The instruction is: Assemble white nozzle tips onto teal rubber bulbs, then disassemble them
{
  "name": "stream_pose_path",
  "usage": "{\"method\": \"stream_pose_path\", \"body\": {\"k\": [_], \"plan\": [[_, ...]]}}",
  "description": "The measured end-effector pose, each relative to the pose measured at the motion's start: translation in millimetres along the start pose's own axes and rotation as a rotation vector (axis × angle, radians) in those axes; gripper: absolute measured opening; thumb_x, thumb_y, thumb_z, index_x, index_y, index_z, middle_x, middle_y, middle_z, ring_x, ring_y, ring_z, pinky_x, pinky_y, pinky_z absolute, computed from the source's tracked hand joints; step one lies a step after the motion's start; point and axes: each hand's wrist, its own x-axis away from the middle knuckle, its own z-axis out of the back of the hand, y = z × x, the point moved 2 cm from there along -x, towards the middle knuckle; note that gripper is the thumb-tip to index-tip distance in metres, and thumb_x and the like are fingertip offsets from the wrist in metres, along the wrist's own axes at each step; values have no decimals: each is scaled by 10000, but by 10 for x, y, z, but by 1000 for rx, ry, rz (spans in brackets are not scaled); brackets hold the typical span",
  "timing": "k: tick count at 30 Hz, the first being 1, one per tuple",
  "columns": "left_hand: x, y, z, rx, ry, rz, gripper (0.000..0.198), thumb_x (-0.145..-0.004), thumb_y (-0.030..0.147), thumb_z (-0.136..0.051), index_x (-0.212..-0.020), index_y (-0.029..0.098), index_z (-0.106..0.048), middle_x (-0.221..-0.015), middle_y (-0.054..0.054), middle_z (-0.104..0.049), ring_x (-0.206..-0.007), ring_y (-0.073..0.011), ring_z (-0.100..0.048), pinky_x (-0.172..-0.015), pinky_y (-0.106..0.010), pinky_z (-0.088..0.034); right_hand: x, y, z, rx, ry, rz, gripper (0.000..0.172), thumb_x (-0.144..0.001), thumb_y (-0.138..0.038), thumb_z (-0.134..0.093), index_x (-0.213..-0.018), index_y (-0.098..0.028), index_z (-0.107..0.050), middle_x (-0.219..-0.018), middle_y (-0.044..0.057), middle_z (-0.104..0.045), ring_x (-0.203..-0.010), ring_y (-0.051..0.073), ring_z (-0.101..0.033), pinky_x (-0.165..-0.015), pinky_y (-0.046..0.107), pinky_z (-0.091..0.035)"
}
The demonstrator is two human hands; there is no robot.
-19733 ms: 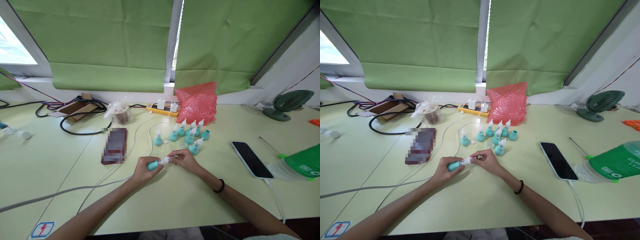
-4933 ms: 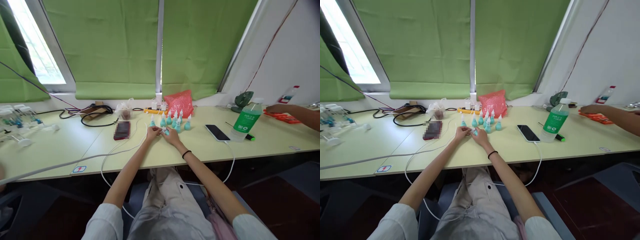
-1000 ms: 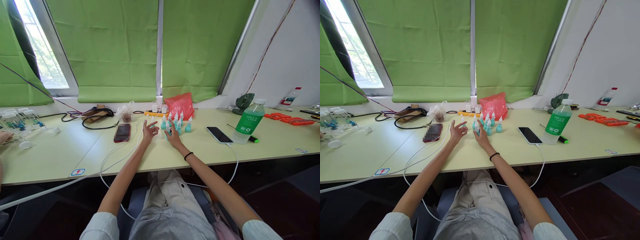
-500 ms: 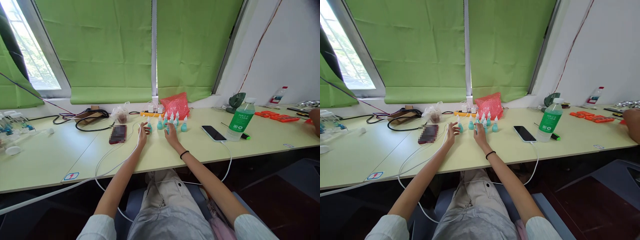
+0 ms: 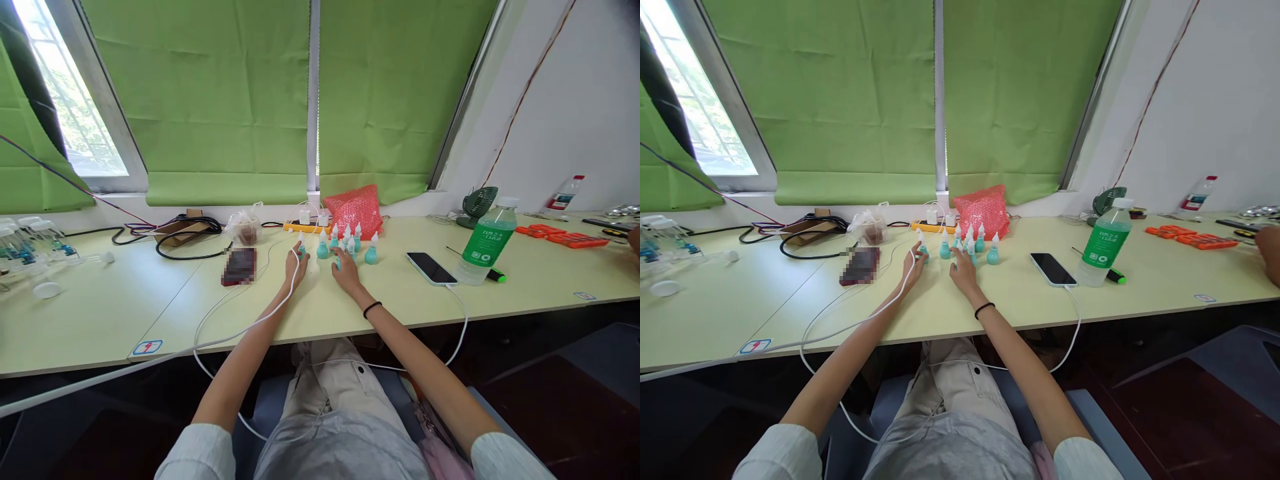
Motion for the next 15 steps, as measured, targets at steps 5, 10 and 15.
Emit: {"method": "stream_pose_path", "body": {"k": [5,10,15], "plan": [[17,-8,-2,-157,19,-36,360,-681,143,-497,-1040,158,-505,-980,-91,-506,-886,-207,-517,-746,-304,-412,8,13,-25,5,-39,0,448,-685,-64,-335,-1107,-196,-412,-963,79,-471,-877,208,-456,-757,357,-415],[20,-61,42,-250,72,-6,323,-719,160,-471,-1039,186,-446,-1012,-89,-459,-935,-203,-489,-770,-314,-401,1,18,-16,-2,-45,-6,434,-686,-93,-373,-1108,-189,-401,-901,71,-477,-839,207,-467,-765,367,-410],[33,-89,53,-295,72,19,411,-750,198,-455,-1143,206,-334,-1120,-87,-416,-1038,-197,-432,-820,-320,-372,7,-13,-13,-24,-43,3,504,-657,-91,-407,-1149,-192,-361,-984,83,-453,-892,213,-456,-797,376,-402]]}}
